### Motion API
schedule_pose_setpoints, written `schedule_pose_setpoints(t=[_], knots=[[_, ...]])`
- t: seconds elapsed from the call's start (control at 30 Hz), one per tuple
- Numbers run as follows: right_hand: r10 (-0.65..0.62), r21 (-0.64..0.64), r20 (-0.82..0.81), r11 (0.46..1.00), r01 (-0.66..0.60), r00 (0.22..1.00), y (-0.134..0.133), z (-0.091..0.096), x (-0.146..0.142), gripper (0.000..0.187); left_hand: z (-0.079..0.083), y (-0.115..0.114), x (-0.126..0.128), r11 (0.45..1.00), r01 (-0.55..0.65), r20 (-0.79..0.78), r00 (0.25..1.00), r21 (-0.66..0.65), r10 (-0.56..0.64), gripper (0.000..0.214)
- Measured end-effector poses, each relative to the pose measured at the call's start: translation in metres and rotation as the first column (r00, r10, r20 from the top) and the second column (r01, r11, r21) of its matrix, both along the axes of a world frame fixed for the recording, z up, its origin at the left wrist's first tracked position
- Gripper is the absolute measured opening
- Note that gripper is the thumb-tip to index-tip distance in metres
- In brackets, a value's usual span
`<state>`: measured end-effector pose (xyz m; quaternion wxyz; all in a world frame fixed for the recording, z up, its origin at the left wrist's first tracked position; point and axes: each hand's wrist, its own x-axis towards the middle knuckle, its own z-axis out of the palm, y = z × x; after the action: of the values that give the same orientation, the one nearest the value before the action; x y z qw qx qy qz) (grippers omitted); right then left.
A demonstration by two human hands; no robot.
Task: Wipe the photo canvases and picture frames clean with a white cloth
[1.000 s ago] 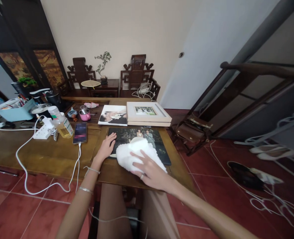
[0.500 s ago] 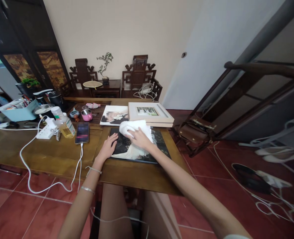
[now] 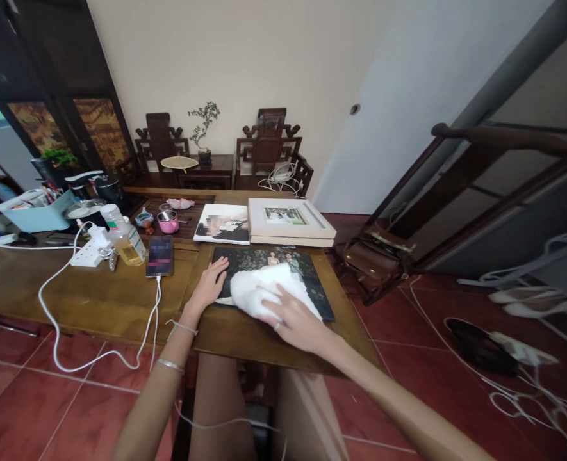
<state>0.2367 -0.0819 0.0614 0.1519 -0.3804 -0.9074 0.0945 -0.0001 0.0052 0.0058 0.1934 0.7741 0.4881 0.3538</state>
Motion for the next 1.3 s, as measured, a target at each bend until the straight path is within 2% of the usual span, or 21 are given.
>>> schedule_pose_setpoints(t=[0.13, 0.23, 0.33, 0.43, 0.53, 0.6, 0.67, 0.77, 0.83, 0.9, 0.97, 1.07, 1.2, 1.3], knots=[[-0.214, 0.044, 0.062, 0.976, 0.212, 0.975, 0.050, -0.003, -0.005, 0.036, -0.002, 0.002, 0.000, 1.000, 0.009, 0.038, 0.999, 0.002, -0.010, 0.036], [-0.276, 0.057, 0.116, 0.961, 0.271, 0.954, 0.070, -0.002, -0.027, 0.037, -0.001, 0.003, 0.000, 1.000, -0.007, 0.096, 0.995, -0.026, 0.009, 0.038], [-0.167, 0.060, 0.116, 0.985, 0.161, 0.979, 0.065, 0.000, -0.050, 0.033, 0.002, 0.002, -0.001, 0.993, -0.033, 0.204, 0.977, -0.112, 0.056, 0.046], [0.020, 0.037, 0.078, 0.999, -0.023, 0.997, 0.045, 0.002, -0.058, 0.030, 0.004, -0.001, -0.001, 0.986, -0.034, 0.263, 0.962, -0.162, 0.076, 0.051], [0.203, -0.024, 0.025, 0.979, -0.202, 0.979, 0.024, 0.008, -0.047, 0.026, 0.002, -0.003, 0.001, 0.989, -0.038, 0.217, 0.974, -0.140, 0.068, 0.051], [0.266, -0.083, -0.010, 0.961, -0.265, 0.964, 0.014, 0.015, -0.029, 0.025, 0.001, -0.003, 0.002, 0.993, -0.029, 0.146, 0.988, -0.113, 0.046, 0.050], [0.227, -0.175, -0.021, 0.958, -0.227, 0.974, 0.009, 0.021, -0.007, 0.027, 0.000, -0.004, 0.003, 0.997, -0.003, 0.064, 0.998, -0.079, 0.009, 0.048], [0.019, -0.290, 0.000, 0.957, -0.019, 1.000, 0.017, 0.023, 0.024, 0.036, -0.001, -0.004, 0.003, 0.999, 0.024, -0.030, 0.999, -0.038, -0.025, 0.046], [-0.106, -0.290, -0.011, 0.952, 0.098, 0.994, 0.031, 0.018, 0.036, 0.040, -0.001, -0.004, 0.003, 1.000, 0.021, -0.061, 0.998, -0.023, -0.022, 0.044], [-0.191, -0.252, -0.061, 0.953, 0.170, 0.980, 0.052, 0.013, 0.036, 0.041, -0.002, -0.003, 0.003, 1.000, 0.015, -0.076, 0.997, -0.015, -0.016, 0.044], [-0.252, -0.223, -0.133, 0.950, 0.219, 0.958, 0.075, 0.007, 0.023, 0.039, -0.002, -0.003, 0.003, 1.000, 0.011, -0.080, 0.997, -0.009, -0.012, 0.043], [-0.296, -0.215, -0.224, 0.944, 0.249, 0.929, 0.107, 0.005, -0.012, 0.039, -0.003, -0.002, 0.002, 1.000, 0.012, -0.073, 0.997, 0.000, -0.012, 0.042], [-0.205, -0.224, -0.268, 0.964, 0.146, 0.941, 0.133, 0.006, -0.061, 0.037, -0.002, -0.001, 0.001, 1.000, 0.005, -0.063, 0.998, 0.009, -0.004, 0.039], [-0.158, -0.225, -0.289, 0.970, 0.093, 0.944, 0.137, 0.005, -0.073, 0.037, -0.001, -0.002, 0.001, 1.000, 0.007, -0.056, 0.998, 0.017, -0.006, 0.037]])
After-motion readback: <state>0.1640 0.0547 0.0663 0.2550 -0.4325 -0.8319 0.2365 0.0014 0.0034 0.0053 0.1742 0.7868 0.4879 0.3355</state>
